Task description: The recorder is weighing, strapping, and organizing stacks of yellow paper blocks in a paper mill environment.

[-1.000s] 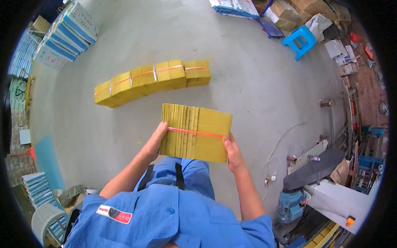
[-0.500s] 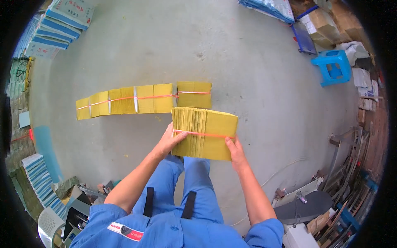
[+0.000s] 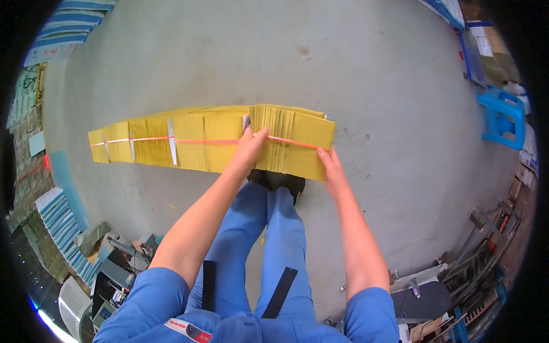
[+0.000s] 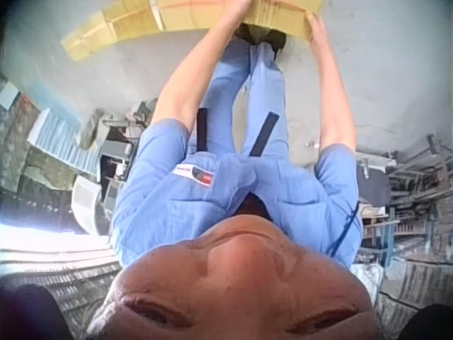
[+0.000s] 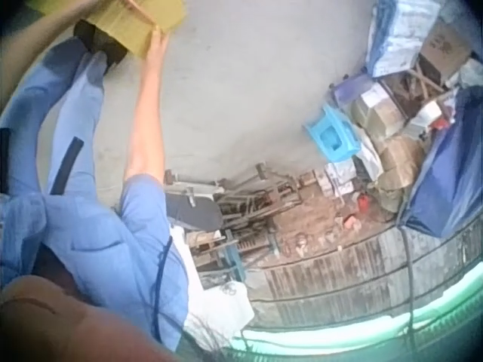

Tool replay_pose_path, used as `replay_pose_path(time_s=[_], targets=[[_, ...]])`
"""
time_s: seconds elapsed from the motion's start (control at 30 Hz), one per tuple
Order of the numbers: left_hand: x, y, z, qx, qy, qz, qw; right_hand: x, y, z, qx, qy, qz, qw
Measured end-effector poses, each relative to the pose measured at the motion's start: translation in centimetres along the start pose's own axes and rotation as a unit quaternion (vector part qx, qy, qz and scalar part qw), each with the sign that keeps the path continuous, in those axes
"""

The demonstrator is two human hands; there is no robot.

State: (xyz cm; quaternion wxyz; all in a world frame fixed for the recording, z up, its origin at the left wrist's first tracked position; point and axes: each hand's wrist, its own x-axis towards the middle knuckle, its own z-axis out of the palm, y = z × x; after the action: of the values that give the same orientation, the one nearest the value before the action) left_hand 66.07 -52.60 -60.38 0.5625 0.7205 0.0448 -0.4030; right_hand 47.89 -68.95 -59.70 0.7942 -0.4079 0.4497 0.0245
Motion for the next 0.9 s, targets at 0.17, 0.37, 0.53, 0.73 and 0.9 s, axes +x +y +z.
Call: replay_pose_path(time_s=[0.17, 0.37, 0.53, 0.73, 0.9], targets=[[-1.0, -1.7, 1.3, 0.143, 0.067, 0.071, 0.985, 0.5, 1.5, 0.1, -0.022, 0.061, 0.030, 0.997], [-3.9, 0.2, 1.5, 0.226, 0.124, 0.135, 0.957, 0.8, -0.2, 1.2, -0.052, 0.057, 0.019, 0.997], [-8.5, 2.5, 1.6, 0.290, 0.092, 0.219, 0.927, 1.0, -0.5, 1.4, -0.075, 0.074, 0.016, 0.994], [-7.3, 1.8, 1.4, 0.456, 0.009, 0.215, 0.864, 1.7, -0.1, 1.6, -0.148, 0.133, -0.009, 0.980], [-11.0, 8.3, -0.6, 0.372, -0.024, 0.202, 0.906, -2.9, -4.4, 2.9, -0.475, 0.213, -0.155, 0.840]])
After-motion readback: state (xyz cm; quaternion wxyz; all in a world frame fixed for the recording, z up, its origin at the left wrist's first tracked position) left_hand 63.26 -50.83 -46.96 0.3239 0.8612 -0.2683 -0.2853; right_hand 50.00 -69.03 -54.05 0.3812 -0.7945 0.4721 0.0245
